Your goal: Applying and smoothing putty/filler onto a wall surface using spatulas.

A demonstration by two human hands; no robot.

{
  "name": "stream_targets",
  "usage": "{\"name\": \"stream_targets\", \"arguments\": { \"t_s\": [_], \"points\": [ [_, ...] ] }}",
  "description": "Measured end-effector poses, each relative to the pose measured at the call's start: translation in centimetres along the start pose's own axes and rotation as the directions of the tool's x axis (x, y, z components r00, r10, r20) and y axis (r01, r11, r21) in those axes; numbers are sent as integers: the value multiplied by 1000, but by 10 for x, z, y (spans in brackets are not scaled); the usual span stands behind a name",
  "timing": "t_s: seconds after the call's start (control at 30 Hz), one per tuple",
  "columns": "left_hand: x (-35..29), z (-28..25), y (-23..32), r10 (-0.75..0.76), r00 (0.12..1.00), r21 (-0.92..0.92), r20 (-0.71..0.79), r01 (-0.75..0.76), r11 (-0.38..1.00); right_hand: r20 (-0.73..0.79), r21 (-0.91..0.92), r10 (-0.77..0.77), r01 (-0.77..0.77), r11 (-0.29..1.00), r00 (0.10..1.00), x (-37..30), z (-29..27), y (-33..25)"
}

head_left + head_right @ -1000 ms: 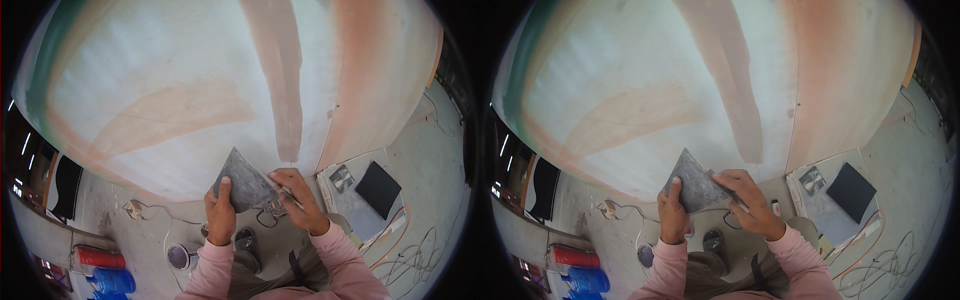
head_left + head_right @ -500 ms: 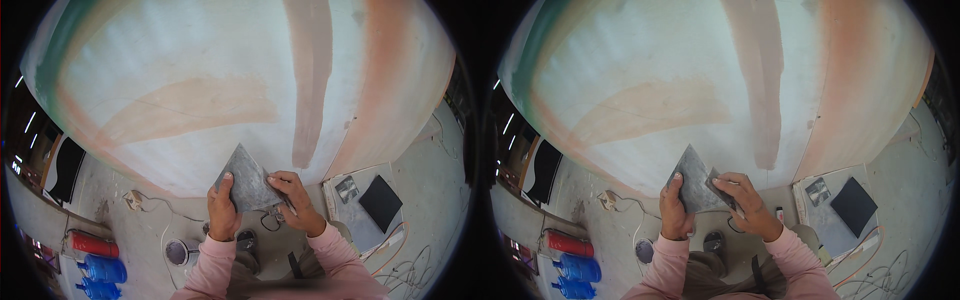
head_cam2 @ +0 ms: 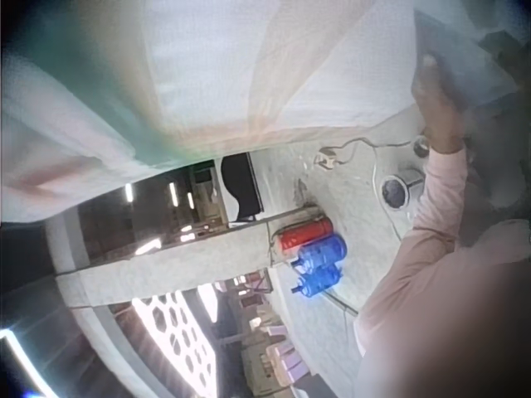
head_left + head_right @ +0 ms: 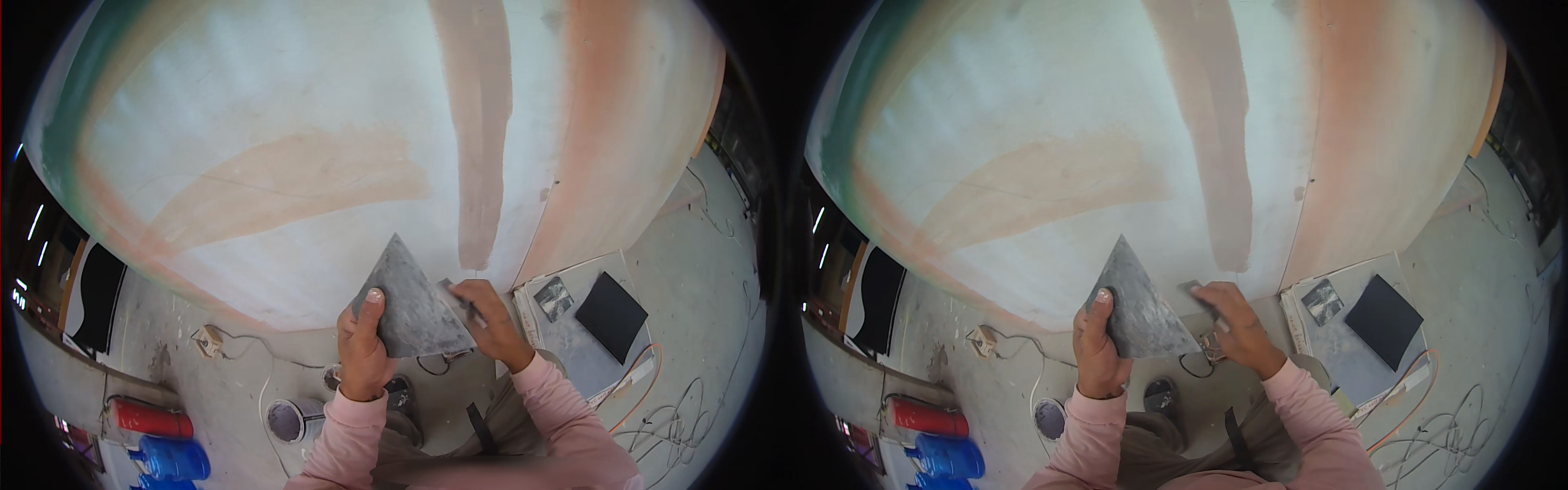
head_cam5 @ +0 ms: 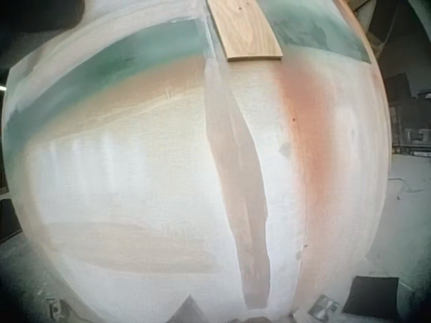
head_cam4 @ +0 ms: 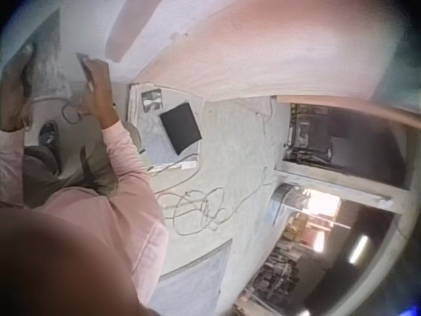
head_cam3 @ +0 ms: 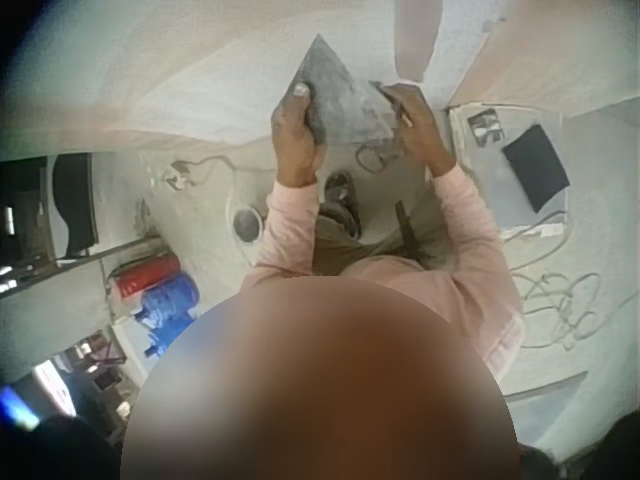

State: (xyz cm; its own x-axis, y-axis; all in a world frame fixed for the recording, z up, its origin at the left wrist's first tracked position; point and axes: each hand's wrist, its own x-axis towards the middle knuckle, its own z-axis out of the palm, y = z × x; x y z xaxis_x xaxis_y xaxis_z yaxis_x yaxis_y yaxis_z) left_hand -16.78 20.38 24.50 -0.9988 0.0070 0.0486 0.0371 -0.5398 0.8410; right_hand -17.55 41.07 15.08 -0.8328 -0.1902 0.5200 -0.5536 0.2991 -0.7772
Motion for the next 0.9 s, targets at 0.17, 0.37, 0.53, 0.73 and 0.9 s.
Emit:
{"name": "stream_targets", "arguments": {
  "t_s": [0.17, 0.37, 0.53, 0.73, 0.9],
  "points": [
    [6, 0, -3, 105, 994, 106, -28, -102, 989, -162, 760, 493, -211, 615, 855, -12, -19, -5],
    [5, 6, -12, 123, 992, 216, -2, -120, 969, 290, 929, 96, -256, -267, 952, -22, -17, -6],
    [4, 9, -13, 109, 993, 263, 37, -115, 958, 503, 726, -101, -483, -490, 859, -32, 24, -5],
    [-4, 9, -5, 204, 977, 533, 56, -202, 821, 562, 661, -203, -582, -473, 802, -36, 36, 5],
    [-7, 12, -2, 209, 977, 571, 48, -199, 797, 590, 752, 13, -543, -375, 808, -34, 31, 1]
  ]
}}
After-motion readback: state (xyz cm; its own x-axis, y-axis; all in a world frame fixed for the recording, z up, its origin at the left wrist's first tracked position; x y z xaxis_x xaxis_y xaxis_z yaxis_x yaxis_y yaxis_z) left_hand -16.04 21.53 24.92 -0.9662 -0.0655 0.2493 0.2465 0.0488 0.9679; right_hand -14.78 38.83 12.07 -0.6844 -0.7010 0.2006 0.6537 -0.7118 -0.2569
